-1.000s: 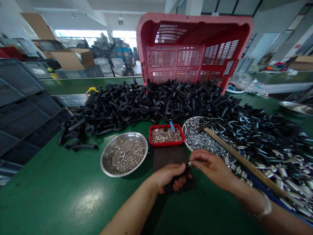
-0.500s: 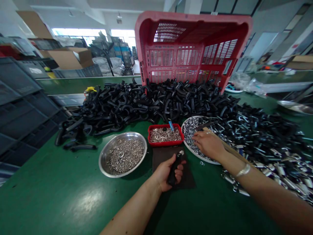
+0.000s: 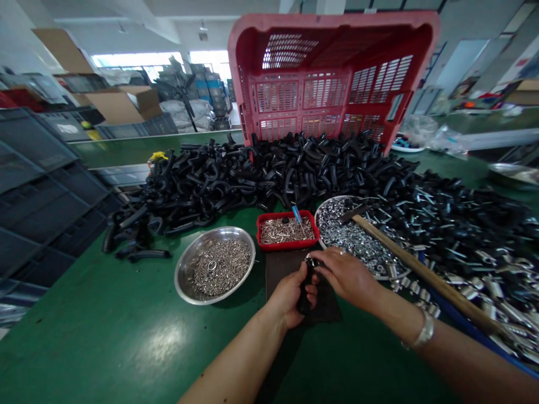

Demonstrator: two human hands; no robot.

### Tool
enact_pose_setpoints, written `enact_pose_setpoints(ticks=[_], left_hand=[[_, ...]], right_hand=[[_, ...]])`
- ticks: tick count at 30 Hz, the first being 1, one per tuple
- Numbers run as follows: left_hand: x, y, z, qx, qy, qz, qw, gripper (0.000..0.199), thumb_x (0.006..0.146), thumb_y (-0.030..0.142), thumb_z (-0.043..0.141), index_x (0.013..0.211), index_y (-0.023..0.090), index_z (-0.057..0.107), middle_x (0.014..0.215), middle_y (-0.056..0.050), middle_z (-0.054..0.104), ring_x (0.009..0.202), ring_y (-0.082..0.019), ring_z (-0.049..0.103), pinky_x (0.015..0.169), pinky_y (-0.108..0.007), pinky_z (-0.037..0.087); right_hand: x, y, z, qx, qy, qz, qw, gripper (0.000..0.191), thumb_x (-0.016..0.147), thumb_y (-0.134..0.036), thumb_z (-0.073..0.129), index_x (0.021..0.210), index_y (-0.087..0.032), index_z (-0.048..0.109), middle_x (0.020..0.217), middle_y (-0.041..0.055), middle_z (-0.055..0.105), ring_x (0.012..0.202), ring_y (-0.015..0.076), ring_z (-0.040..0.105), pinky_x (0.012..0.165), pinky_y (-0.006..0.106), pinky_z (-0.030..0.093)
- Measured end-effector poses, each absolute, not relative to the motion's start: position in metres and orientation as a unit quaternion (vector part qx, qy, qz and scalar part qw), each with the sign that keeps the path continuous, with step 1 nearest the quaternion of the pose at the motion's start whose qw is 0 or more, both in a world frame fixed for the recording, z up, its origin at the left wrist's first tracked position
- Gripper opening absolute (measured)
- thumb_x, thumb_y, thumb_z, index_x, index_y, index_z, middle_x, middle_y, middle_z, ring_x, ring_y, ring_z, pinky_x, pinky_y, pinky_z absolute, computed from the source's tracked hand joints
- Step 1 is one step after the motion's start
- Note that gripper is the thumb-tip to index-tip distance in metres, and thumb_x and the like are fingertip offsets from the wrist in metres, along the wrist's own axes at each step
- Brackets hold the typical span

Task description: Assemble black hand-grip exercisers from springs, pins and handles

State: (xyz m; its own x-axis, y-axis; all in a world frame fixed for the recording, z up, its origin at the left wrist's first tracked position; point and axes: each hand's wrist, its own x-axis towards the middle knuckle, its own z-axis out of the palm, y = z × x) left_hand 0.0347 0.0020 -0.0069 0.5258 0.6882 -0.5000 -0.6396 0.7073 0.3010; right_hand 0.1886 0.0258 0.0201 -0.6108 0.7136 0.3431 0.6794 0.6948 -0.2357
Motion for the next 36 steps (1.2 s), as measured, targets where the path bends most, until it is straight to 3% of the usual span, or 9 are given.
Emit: enact_pose_setpoints(ticks=[6, 10, 12, 20, 26, 30, 33, 36], left_hand=[[0.038, -0.001, -0.008, 0.101, 0.353, 0.428, 0.826, 0.021, 0.079, 0.032, 0.058, 0.089, 0.017, 0.048, 0.075, 0.002, 0.053, 0.037, 0.003, 0.035, 0.033, -0.007, 0.024], [0.039, -0.003, -0.011, 0.087, 0.341, 0.444, 0.824, 0.025, 0.072, 0.029, 0.066, 0.083, 0.017, 0.047, 0.064, 0.007, 0.045, 0.036, 0.002, 0.034, 0.034, -0.007, 0.025], [0.038, -0.003, -0.011, 0.074, 0.328, 0.442, 0.832, 0.025, 0.071, 0.029, 0.067, 0.083, 0.017, 0.048, 0.062, 0.007, 0.044, 0.036, 0.003, 0.032, 0.034, -0.007, 0.024], [0.035, 0.0, -0.009, 0.033, 0.326, 0.42, 0.847, 0.019, 0.077, 0.028, 0.061, 0.086, 0.014, 0.052, 0.066, 0.005, 0.05, 0.034, 0.005, 0.03, 0.032, -0.007, 0.024], [0.036, -0.002, -0.008, 0.069, 0.336, 0.439, 0.831, 0.024, 0.07, 0.027, 0.068, 0.085, 0.017, 0.052, 0.061, 0.008, 0.045, 0.033, 0.004, 0.031, 0.031, -0.007, 0.022], [0.035, -0.002, -0.009, 0.069, 0.342, 0.442, 0.827, 0.025, 0.07, 0.03, 0.068, 0.084, 0.017, 0.052, 0.061, 0.008, 0.045, 0.033, 0.004, 0.03, 0.031, -0.007, 0.022], [0.034, 0.0, -0.007, 0.059, 0.346, 0.449, 0.821, 0.021, 0.072, 0.028, 0.066, 0.082, 0.016, 0.052, 0.061, 0.007, 0.047, 0.034, 0.004, 0.031, 0.031, -0.007, 0.021], [0.032, 0.002, -0.005, 0.026, 0.36, 0.452, 0.816, 0.017, 0.075, 0.025, 0.063, 0.083, 0.016, 0.052, 0.068, 0.005, 0.054, 0.033, 0.004, 0.03, 0.03, -0.007, 0.021]], right_hand=[[0.176, 0.02, 0.009, -0.426, -0.859, 0.03, 0.283, 0.025, 0.085, -0.018, 0.042, 0.103, -0.012, 0.058, 0.09, 0.0104, 0.063, 0.086, 0.0198, 0.055, 0.077, 0.036, 0.047], [0.168, 0.018, 0.012, -0.428, -0.861, 0.002, 0.273, 0.026, 0.085, -0.015, 0.039, 0.102, -0.011, 0.059, 0.089, 0.0116, 0.062, 0.086, 0.0209, 0.054, 0.079, 0.038, 0.046], [0.166, 0.018, 0.012, -0.419, -0.867, 0.009, 0.269, 0.025, 0.085, -0.015, 0.039, 0.099, -0.011, 0.06, 0.087, 0.0106, 0.064, 0.084, 0.0202, 0.056, 0.078, 0.037, 0.047], [0.177, 0.014, 0.0, -0.363, -0.849, 0.002, 0.384, 0.016, 0.083, -0.015, 0.048, 0.095, -0.016, 0.059, 0.089, 0.0067, 0.066, 0.086, 0.0159, 0.058, 0.079, 0.033, 0.048], [0.175, 0.009, -0.004, -0.382, -0.824, 0.027, 0.418, 0.008, 0.082, -0.017, 0.051, 0.085, -0.017, 0.059, 0.097, 0.0069, 0.066, 0.092, 0.015, 0.059, 0.082, 0.031, 0.048], [0.166, 0.007, -0.003, -0.425, -0.835, 0.001, 0.349, 0.017, 0.085, -0.019, 0.045, 0.096, -0.014, 0.057, 0.093, 0.0092, 0.066, 0.087, 0.0162, 0.061, 0.075, 0.029, 0.049], [0.164, 0.009, 0.005, -0.455, -0.862, -0.034, 0.221, 0.025, 0.087, -0.021, 0.039, 0.106, -0.014, 0.054, 0.093, 0.0089, 0.065, 0.086, 0.0169, 0.06, 0.073, 0.029, 0.048], [0.19, 0.023, 0.026, -0.496, -0.862, -0.066, 0.083, 0.03, 0.088, -0.033, 0.039, 0.112, -0.021, 0.053, 0.102, 0.006, 0.063, 0.094, 0.0142, 0.058, 0.077, 0.024, 0.045]])
